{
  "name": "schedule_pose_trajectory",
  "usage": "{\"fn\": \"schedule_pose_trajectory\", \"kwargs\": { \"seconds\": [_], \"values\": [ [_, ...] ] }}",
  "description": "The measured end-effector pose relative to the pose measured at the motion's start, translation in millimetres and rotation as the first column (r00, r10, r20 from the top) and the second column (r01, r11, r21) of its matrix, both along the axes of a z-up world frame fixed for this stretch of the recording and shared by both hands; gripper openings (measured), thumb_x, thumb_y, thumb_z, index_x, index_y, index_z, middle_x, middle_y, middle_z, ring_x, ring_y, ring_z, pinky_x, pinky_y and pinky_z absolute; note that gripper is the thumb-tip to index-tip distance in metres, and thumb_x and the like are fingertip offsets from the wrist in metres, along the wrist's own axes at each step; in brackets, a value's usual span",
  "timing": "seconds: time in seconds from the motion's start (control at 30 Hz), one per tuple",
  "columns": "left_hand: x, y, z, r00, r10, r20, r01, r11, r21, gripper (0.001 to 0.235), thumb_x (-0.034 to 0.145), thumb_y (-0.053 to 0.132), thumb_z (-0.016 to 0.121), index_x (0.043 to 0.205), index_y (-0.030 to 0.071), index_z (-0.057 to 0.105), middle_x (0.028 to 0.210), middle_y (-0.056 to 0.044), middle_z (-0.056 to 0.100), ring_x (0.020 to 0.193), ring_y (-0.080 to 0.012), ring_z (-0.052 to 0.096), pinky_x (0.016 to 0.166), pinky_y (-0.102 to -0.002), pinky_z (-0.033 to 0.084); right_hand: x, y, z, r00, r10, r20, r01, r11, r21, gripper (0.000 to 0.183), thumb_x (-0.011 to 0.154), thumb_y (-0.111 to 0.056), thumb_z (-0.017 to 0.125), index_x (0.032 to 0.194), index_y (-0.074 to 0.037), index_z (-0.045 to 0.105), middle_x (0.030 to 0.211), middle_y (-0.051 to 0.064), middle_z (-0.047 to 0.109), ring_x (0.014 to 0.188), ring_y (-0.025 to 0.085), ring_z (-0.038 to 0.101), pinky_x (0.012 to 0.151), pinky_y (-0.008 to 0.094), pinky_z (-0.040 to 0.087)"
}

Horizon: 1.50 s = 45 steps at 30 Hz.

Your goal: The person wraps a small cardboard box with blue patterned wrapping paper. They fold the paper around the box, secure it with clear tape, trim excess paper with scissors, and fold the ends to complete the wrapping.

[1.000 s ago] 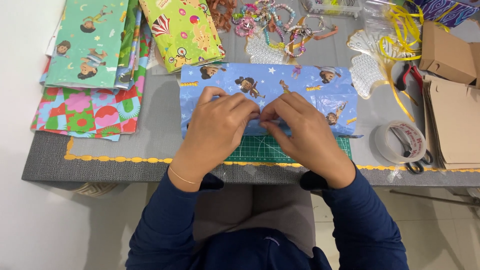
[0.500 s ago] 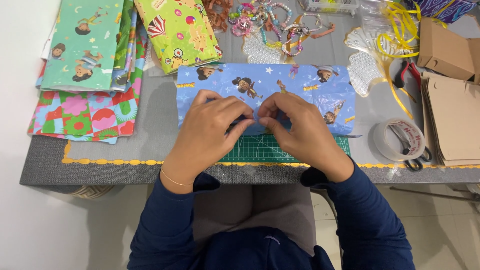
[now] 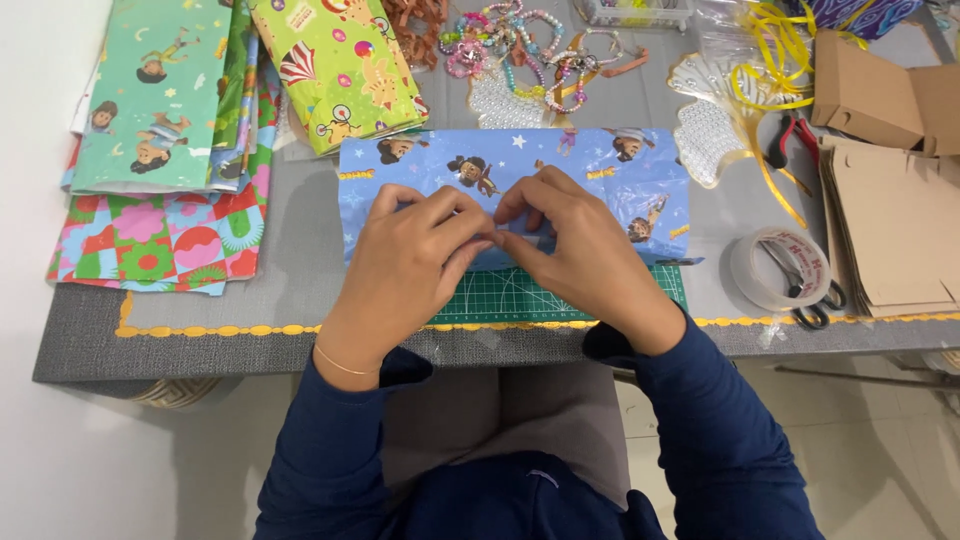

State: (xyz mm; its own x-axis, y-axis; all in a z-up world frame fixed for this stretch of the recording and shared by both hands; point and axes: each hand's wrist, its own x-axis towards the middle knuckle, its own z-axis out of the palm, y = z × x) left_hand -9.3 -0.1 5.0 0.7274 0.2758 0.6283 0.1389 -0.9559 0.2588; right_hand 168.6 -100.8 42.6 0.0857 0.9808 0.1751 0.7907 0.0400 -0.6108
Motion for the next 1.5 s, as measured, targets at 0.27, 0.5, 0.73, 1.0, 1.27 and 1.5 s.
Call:
{"fn": "schedule_pose_trajectory", "kwargs": {
  "seconds": [0.27, 0.5, 0.73, 1.0, 1.27, 1.5],
  "values": [
    [-1, 1, -6, 1.0, 0.006, 0.011, -0.006, 1.0, 0.027, 0.004, 0.099, 0.013, 0.074, 0.099, 0.009, 0.073, 0.11, 0.0, 0.066, 0.082, -0.0193, 0.064, 0.089, -0.038, 0.037, 5, 11, -2, 0.998, -0.049, 0.031, 0.049, 0.999, -0.013, 0.031, 0.09, -0.012, 0.076, 0.117, -0.014, 0.061, 0.098, 0.004, 0.057, 0.069, 0.017, 0.05, 0.066, 0.034, 0.044],
    [-4, -7, -12, 0.998, 0.057, 0.019, -0.058, 0.997, 0.055, 0.006, 0.096, 0.02, 0.074, 0.101, 0.017, 0.077, 0.107, -0.002, 0.072, 0.094, -0.0161, 0.07, 0.099, -0.041, 0.038, 15, 16, -21, 0.973, -0.186, 0.14, 0.145, 0.954, 0.264, 0.019, 0.091, 0.0, 0.075, 0.109, -0.004, 0.069, 0.088, 0.012, 0.062, 0.064, 0.027, 0.065, 0.059, 0.041, 0.054],
    [-6, -15, -33, 0.987, 0.124, 0.101, -0.14, 0.974, 0.178, 0.03, 0.093, 0.004, 0.074, 0.119, 0.019, 0.075, 0.115, 0.0, 0.072, 0.116, -0.0177, 0.066, 0.105, -0.043, 0.039, 44, -60, -24, 0.947, -0.236, 0.217, 0.142, 0.916, 0.374, 0.023, 0.095, -0.016, 0.081, 0.116, -0.009, 0.074, 0.1, 0.01, 0.066, 0.093, 0.032, 0.069, 0.091, 0.044, 0.049],
    [-7, -19, -21, 0.995, 0.05, 0.084, -0.052, 0.999, 0.016, 0.025, 0.095, 0.003, 0.07, 0.113, 0.019, 0.076, 0.11, 0.003, 0.075, 0.116, -0.017, 0.067, 0.11, -0.047, 0.033, 57, -95, -64, 0.82, -0.414, 0.395, 0.111, 0.793, 0.599, 0.017, 0.092, 0.001, 0.081, 0.102, -0.013, 0.08, 0.102, 0.001, 0.074, 0.104, 0.022, 0.07, 0.118, 0.048, 0.036],
    [-4, -20, -20, 0.994, 0.074, 0.086, -0.076, 0.997, 0.018, 0.025, 0.095, 0.002, 0.07, 0.112, 0.019, 0.077, 0.111, 0.004, 0.076, 0.117, -0.0179, 0.067, 0.113, -0.051, 0.029, 61, -107, -60, 0.893, -0.387, -0.231, 0.449, 0.803, 0.391, 0.077, 0.082, 0.0, 0.084, 0.146, 0.006, 0.04, 0.131, 0.032, 0.055, 0.115, 0.049, 0.062, 0.103, 0.064, 0.047],
    [-2, -15, -28, 0.867, 0.447, 0.219, -0.497, 0.803, 0.328, 0.041, 0.099, 0.001, 0.084, 0.133, 0.02, 0.068, 0.117, -0.005, 0.062, 0.098, -0.0241, 0.061, 0.09, -0.042, 0.047, 23, -150, -65, 0.916, -0.364, -0.169, 0.396, 0.885, 0.243, 0.02, 0.085, -0.018, 0.082, 0.097, -0.01, 0.068, 0.107, 0.004, 0.075, 0.105, 0.018, 0.072, 0.097, 0.033, 0.052]
  ]
}}
